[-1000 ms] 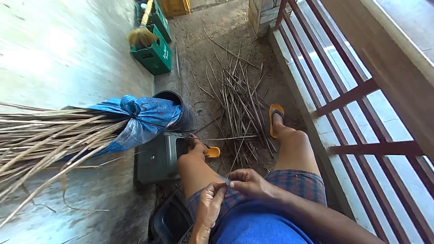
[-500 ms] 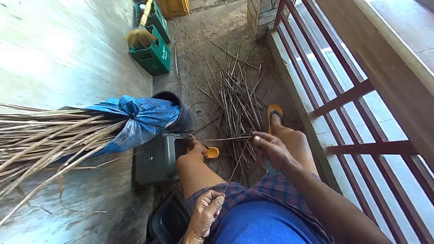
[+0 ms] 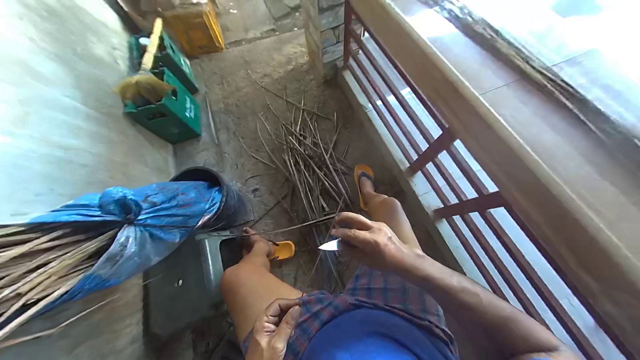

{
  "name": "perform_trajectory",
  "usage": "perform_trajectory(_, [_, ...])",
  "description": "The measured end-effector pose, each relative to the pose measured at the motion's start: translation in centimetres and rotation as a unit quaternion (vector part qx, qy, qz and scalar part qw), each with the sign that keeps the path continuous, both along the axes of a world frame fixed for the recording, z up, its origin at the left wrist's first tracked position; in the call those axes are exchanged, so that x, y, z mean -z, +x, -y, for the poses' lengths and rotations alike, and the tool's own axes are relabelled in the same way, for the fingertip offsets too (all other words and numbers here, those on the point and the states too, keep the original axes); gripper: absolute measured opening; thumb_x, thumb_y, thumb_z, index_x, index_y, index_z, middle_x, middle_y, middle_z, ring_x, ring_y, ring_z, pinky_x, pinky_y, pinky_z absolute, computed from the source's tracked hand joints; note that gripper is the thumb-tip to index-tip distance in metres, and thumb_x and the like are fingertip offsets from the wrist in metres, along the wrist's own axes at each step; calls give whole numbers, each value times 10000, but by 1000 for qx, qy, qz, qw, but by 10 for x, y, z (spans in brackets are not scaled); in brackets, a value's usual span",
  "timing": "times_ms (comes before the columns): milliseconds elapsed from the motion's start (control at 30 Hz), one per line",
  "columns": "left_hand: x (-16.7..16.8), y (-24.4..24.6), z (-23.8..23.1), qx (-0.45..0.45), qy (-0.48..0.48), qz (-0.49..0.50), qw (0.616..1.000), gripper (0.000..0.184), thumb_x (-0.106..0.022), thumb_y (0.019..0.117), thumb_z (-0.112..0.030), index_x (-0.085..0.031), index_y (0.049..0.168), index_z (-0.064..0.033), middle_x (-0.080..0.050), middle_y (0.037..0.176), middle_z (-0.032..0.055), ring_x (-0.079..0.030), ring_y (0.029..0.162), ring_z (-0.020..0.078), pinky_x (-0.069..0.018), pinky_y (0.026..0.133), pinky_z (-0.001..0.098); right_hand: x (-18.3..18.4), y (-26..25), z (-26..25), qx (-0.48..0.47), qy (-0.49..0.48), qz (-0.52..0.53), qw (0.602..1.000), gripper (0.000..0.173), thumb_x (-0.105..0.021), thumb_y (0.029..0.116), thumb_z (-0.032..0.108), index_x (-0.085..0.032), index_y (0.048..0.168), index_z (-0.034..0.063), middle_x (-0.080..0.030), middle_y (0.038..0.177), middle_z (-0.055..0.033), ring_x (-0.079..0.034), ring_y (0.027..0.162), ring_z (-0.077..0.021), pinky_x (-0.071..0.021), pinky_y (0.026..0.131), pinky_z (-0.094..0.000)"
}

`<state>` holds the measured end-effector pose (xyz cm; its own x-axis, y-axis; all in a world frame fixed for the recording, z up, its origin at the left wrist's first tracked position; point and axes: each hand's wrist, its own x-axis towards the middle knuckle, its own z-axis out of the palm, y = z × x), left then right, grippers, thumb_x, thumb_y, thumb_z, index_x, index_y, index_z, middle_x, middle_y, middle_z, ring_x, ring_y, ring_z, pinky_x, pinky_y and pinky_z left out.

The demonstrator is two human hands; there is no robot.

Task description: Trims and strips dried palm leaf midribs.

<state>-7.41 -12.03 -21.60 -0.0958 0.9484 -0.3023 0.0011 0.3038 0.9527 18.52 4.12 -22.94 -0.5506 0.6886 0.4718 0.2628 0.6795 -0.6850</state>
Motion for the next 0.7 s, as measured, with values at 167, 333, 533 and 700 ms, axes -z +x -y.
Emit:
perform_trajectory(167, [1,6,-23,61,24,-23,998,179,-606,946,14,-733,1056,-47,-727,859,-88,-616,669,-47,-521,622,133,-23,38,2,93,108,34,989,114,-620,1003,161,-665,1091,103,-672,1098,-145,-691,816,-185,-592,651,-300])
perform_trajectory(333, [-5,22,-44,126,54,-41,990,212,-595,947,-6,-732,1108,19,-741,947,-33,-641,777,-53,-539,728,134,-36,71,-1,40,125,170,977,120,-595,1017,152,-694,1035,88,-730,1106,-93,-733,815,-239,-610,626,-390])
perform_trajectory(533, [-18,34,-64,187,136,-36,972,177,-625,963,-58,-744,1078,7,-750,971,-19,-656,820,-57,-548,765,133,-58,102,6,114,193,175,959,142,-569,1017,175,-692,1037,107,-714,910,-92,-700,732,-216,-566,583,-331])
perform_trajectory(700, [-14,40,-73,196,137,-70,968,188,-616,965,-78,-753,1077,-15,-751,959,-13,-663,841,-57,-546,794,136,-80,119,19,133,200,155,958,167,-583,1039,212,-704,1104,117,-684,1065,-94,-650,736,-154,-543,603,-259])
